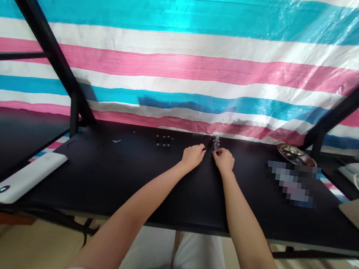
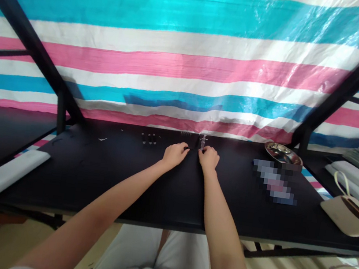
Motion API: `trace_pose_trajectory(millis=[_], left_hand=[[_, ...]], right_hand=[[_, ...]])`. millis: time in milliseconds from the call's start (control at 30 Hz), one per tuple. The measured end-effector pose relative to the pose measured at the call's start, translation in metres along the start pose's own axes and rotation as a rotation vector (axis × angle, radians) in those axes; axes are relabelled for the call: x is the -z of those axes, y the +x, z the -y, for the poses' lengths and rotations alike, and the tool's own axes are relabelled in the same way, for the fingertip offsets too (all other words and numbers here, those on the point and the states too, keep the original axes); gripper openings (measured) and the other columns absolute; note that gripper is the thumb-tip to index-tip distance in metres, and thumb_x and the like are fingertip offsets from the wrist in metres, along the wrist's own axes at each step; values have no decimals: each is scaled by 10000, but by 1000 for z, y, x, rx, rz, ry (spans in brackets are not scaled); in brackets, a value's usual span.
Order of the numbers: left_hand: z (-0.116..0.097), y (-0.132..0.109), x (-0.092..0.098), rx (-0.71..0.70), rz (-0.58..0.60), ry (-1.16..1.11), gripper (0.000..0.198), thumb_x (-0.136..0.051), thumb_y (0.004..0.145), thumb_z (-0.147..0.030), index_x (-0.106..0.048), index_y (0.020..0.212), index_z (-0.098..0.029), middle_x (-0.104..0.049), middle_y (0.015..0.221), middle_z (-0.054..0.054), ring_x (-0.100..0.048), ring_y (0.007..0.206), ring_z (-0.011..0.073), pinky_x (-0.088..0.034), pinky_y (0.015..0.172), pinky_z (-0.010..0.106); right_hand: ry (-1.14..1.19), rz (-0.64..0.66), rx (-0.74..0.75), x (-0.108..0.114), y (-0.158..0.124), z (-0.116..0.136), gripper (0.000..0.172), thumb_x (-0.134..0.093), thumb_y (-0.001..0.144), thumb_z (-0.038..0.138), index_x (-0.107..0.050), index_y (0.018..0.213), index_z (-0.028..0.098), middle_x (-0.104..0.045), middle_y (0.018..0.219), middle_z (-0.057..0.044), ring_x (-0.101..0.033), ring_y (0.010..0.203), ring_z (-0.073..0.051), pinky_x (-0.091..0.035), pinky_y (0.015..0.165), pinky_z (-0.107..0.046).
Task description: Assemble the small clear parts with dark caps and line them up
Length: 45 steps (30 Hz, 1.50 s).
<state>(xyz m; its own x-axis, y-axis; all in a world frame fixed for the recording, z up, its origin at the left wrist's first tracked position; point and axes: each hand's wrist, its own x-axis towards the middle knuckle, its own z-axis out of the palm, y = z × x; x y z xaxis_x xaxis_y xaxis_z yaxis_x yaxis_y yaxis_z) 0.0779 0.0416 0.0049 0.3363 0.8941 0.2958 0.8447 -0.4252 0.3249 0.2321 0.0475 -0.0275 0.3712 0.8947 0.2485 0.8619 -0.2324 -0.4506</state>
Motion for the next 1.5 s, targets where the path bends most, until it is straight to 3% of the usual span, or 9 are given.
trace_pose_trajectory(millis=[267,400,500,667,833,1200,1500], left_hand=[[42,-43,24,105,-120,-309,209,-548,784,-327,-651,919,-205,-624,636,-10,-570,624,124,-415,631,227],[61,-48,25,264,-193,-532,228,-564,756,-342,-648,857,-156,-583,543,-17,-516,487,94,-413,551,219],[68,-47,24,368,-170,-781,300,-571,741,-391,-633,877,-131,-573,528,-22,-420,353,59,-354,414,202],[68,-47,28,371,-179,-1020,339,-621,696,-399,-626,875,-111,-563,524,-24,-380,320,33,-302,353,180],[63,-50,31,373,-158,-1076,338,-638,685,-385,-634,871,-103,-553,514,-26,-380,316,29,-281,336,173],[55,-53,37,368,-137,-1098,326,-647,680,-379,-634,851,-102,-551,510,-28,-381,314,29,-270,338,175],[53,-55,38,258,-164,-1058,358,-651,667,-433,-613,848,-126,-537,531,-31,-403,354,42,-303,355,177]], right_hand=[[2,6,-20,0,-1,2,214,-531,769,371,-655,858,221,-646,892,-58,-576,841,-206,-368,682,-289],[13,54,13,5,-8,8,185,-522,773,349,-643,820,219,-650,861,-39,-576,820,-196,-339,681,-286],[24,122,139,11,-19,21,143,-529,762,313,-626,767,208,-651,800,-19,-572,768,-172,-311,692,-280],[70,122,459,17,-36,44,116,-512,763,268,-597,757,189,-639,763,-15,-556,735,-150,-267,694,-268],[70,101,575,20,-43,53,121,-492,778,259,-580,750,180,-623,749,-19,-543,713,-143,-247,682,-265],[-7,97,603,23,-47,57,100,-501,768,238,-570,735,173,-614,737,-5,-526,683,-127,-227,667,-262],[-189,99,643,24,-50,59,102,-492,776,224,-575,762,167,-640,794,-50,-546,724,-160,-218,666,-286]])
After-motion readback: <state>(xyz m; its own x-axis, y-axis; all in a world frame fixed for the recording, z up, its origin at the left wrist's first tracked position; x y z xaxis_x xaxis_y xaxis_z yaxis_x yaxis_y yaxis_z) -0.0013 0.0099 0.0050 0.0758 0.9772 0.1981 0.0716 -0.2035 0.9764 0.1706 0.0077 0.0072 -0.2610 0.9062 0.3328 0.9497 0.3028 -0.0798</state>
